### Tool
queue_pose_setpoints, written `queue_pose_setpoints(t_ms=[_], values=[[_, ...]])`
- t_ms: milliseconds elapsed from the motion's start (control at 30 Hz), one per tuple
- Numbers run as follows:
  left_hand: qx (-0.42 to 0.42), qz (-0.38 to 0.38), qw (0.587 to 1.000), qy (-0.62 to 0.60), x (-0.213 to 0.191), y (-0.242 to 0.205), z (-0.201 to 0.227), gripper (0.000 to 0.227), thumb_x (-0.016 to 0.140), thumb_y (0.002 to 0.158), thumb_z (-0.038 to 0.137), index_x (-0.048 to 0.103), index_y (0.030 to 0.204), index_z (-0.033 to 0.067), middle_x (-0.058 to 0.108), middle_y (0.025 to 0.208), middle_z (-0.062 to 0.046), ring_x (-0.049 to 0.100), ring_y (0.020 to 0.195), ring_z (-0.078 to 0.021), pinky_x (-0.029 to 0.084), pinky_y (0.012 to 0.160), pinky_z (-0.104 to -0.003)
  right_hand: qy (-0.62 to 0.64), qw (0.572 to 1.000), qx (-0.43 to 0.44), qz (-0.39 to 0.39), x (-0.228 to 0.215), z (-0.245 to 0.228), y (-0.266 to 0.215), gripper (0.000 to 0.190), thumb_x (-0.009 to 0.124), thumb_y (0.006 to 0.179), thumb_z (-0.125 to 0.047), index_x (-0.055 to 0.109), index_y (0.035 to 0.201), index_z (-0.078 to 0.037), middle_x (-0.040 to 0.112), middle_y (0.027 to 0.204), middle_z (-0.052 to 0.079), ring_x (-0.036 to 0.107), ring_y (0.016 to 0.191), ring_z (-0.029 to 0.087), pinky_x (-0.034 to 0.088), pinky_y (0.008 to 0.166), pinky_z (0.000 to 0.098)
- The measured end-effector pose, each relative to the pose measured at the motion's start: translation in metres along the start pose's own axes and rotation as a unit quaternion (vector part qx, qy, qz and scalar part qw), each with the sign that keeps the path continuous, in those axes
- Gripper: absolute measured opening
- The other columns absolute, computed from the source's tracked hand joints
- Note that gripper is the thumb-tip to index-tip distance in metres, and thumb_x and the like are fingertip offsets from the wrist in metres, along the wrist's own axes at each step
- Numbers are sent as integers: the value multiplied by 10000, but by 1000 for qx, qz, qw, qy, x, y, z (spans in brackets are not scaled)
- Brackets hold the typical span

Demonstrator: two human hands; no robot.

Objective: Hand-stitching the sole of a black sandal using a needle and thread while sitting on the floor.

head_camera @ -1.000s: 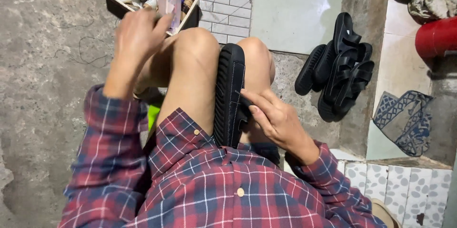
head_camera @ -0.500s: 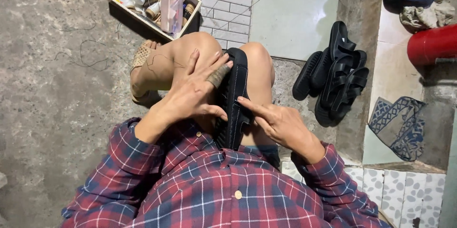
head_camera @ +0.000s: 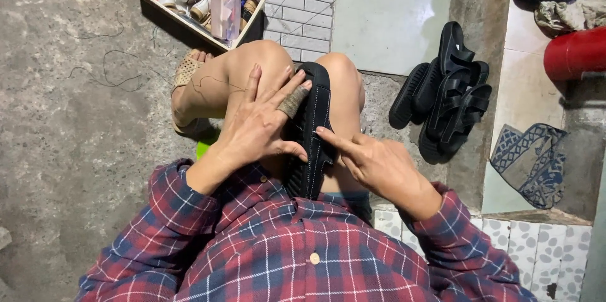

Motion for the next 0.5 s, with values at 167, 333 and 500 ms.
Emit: queue_pose_setpoints(t_ms=[167,333,500], values=[[-4,29,1000,-8,-5,0,5,1170,589,550,800,400,1449,75,327,1546,-109,288,1431,-288,3,1158,-586,-96,995,2,36,-13,-12,-3,575,446,877,-287,374,1421,-459,614,847,66,684,530,309,551,480,433],[-10,44,999,-17,-12,1,2,1171,594,536,794,412,1441,73,353,1532,-112,304,1425,-280,-1,1168,-574,-90,981,-74,156,9,3,4,541,474,876,-284,447,1391,-447,555,792,-6,630,464,248,540,478,387],[-7,55,998,-29,-5,2,0,1180,609,519,787,425,1430,60,371,1521,-119,315,1422,-278,0,1174,-561,-12,956,-94,279,10,0,4,456,509,890,-227,586,1307,-394,565,773,-24,610,473,233,523,472,339]])
Point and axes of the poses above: each hand's wrist, its own y-axis towards the middle knuckle, its own x-axis out of the palm, z = x × y, the point moved 10 cm from there along y, towards the middle knuckle
